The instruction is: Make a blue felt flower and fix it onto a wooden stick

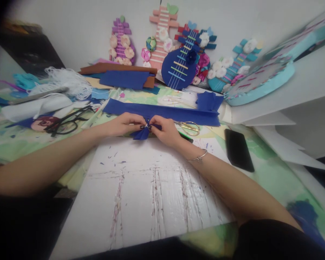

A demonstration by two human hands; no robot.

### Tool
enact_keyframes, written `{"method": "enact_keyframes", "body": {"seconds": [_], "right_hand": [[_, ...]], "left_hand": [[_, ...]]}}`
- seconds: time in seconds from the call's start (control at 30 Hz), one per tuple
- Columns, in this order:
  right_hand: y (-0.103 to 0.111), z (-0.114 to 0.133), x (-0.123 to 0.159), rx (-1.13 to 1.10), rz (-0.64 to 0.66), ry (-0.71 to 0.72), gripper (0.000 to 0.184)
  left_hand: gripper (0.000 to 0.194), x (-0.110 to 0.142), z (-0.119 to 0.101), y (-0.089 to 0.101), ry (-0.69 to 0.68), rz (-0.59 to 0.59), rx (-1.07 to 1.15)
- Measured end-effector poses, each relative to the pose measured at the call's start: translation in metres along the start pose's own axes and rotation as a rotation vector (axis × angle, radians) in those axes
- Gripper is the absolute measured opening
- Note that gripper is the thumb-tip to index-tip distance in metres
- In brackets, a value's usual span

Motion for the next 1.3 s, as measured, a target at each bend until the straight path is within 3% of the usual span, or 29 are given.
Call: {"method": "enact_keyframes", "body": {"seconds": [0.4, 0.57, 0.77, 0.93, 1.17, 1.3], "right_hand": [[-0.005, 0.008, -0.001, 0.049, 0.078, 0.044, 0.016], [-0.006, 0.01, -0.001, 0.009, 0.085, 0.058, 0.01], [-0.003, 0.013, -0.003, 0.128, 0.051, 0.102, 0.008], [-0.004, 0.013, -0.002, 0.144, 0.051, 0.112, 0.01], [-0.004, 0.013, 0.0, 0.204, 0.082, 0.07, 0.007], [-0.006, 0.013, -0.001, 0.232, 0.114, 0.076, 0.012]], "left_hand": [[0.019, 0.004, -0.005, 0.003, 0.022, -0.104, -0.069], [0.018, 0.005, -0.007, 0.007, -0.007, -0.152, -0.092], [0.015, 0.004, -0.002, 0.013, 0.018, -0.209, -0.042], [0.023, 0.007, -0.013, 0.018, -0.097, -0.294, -0.142], [0.011, 0.007, -0.012, 0.018, -0.082, -0.308, -0.211], [0.01, 0.008, -0.016, 0.011, -0.097, -0.253, -0.246]]}}
Point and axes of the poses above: each hand's wrist, its own x-axis away from the middle knuckle, its own y-axis out of the back of the hand, z = x × y, the point moved 10 cm from there along -x, towards the middle knuckle, and after that the axes turned 15 degrees about y, right-handed, at the moved point
